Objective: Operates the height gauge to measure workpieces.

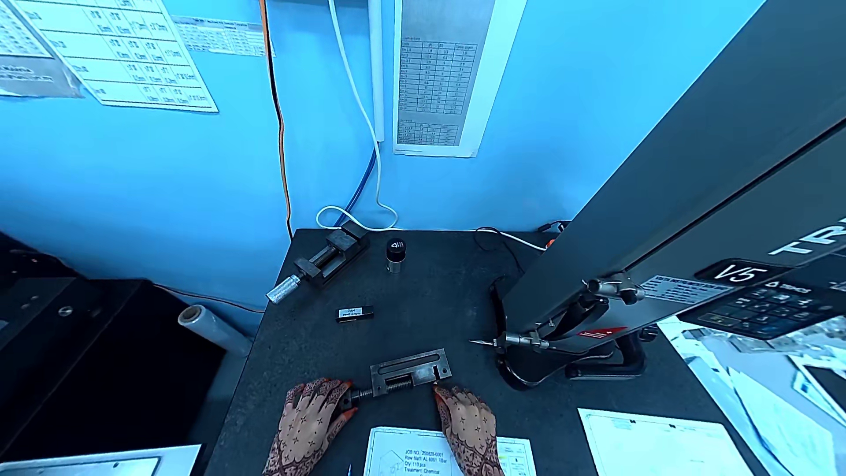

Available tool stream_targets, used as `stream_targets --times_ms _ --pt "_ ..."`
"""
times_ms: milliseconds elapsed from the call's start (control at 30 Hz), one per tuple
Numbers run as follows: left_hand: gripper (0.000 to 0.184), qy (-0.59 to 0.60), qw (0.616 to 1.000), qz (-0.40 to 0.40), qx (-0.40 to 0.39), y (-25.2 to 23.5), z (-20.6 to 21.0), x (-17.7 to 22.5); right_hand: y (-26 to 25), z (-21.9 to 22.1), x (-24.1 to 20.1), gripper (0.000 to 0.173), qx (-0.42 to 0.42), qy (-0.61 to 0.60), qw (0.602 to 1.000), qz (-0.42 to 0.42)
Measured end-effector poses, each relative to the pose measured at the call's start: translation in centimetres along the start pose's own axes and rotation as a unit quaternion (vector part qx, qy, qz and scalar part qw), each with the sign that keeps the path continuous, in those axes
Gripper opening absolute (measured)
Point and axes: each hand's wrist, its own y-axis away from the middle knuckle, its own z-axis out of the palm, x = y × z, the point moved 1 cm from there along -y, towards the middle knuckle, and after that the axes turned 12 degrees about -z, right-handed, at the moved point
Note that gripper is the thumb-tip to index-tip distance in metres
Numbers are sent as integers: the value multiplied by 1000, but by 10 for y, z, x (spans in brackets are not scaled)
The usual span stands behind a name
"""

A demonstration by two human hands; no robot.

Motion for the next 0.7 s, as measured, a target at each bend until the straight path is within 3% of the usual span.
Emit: stream_targets --times_ms 233,367,500,600,700 --pt "52 6 1000 -1 -15 -3 -2 -2 -2 0 -1 23 13 10 1000 -13" --pt "52 27 998 -7 -51 -8 -8 0 -21 -49 -14 38 -192 -60 978 51" --pt "47 48 992 -22 -115 -19 -19 4 -33 -72 -24 39 -251 -69 963 77" --pt "46 51 983 -39 -174 -25 -22 3 -30 -62 -19 36 -209 -55 974 66" --pt "51 77 952 -86 -285 -34 -25 -5 -16 -21 -2 22 -89 -6 996 22"
